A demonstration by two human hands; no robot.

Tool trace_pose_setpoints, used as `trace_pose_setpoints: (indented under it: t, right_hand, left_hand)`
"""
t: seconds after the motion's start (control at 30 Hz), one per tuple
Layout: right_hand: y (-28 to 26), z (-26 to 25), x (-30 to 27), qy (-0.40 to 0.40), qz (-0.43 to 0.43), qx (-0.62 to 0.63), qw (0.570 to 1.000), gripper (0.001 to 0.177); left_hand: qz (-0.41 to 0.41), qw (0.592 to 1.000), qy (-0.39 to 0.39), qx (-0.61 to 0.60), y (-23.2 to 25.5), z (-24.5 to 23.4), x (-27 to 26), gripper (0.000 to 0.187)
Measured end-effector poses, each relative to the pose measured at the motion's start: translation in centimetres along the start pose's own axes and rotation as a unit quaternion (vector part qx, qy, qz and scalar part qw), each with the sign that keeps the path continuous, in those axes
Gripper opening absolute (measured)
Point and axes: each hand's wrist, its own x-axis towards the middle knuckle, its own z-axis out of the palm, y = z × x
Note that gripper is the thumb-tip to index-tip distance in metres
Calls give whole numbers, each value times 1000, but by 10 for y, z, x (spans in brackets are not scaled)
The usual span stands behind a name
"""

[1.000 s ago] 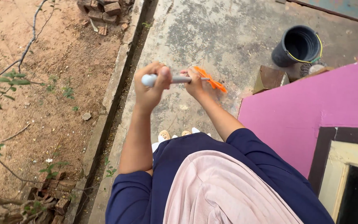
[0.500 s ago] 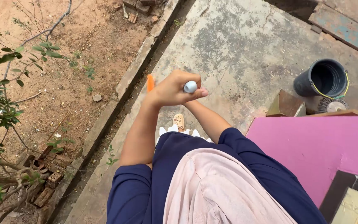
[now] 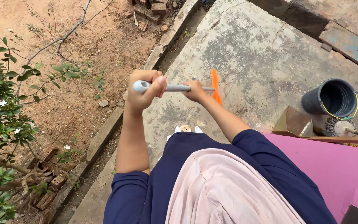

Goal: The person sweeps debris from a concrete outdoor area into a small hand-held shovel using a long-handled squeegee, then places cleaning tools including a mop and bucket near a pink wall.

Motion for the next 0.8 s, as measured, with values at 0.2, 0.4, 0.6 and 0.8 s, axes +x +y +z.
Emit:
trace_pose_setpoints:
  t: [0.2, 0.4, 0.6, 0.8]
  right_hand:
    - [-86, -2, 69, -86, 28, 362, 928, 9]
    - [-1, -19, 47, -46, 86, 393, 914, 10]
    - [120, -39, 17, 64, 73, 97, 990, 12]
    - [62, -21, 58, 126, -8, -32, 991, 13]
  left_hand:
    - [75, 969, -119, 201, 6, 24, 72, 40]
    - [86, 953, -260, 133, -56, 40, 95, 41]
    - [20, 979, -200, 35, -99, 27, 86, 37]
    - [29, 993, -104, -40, -42, -36, 81, 39]
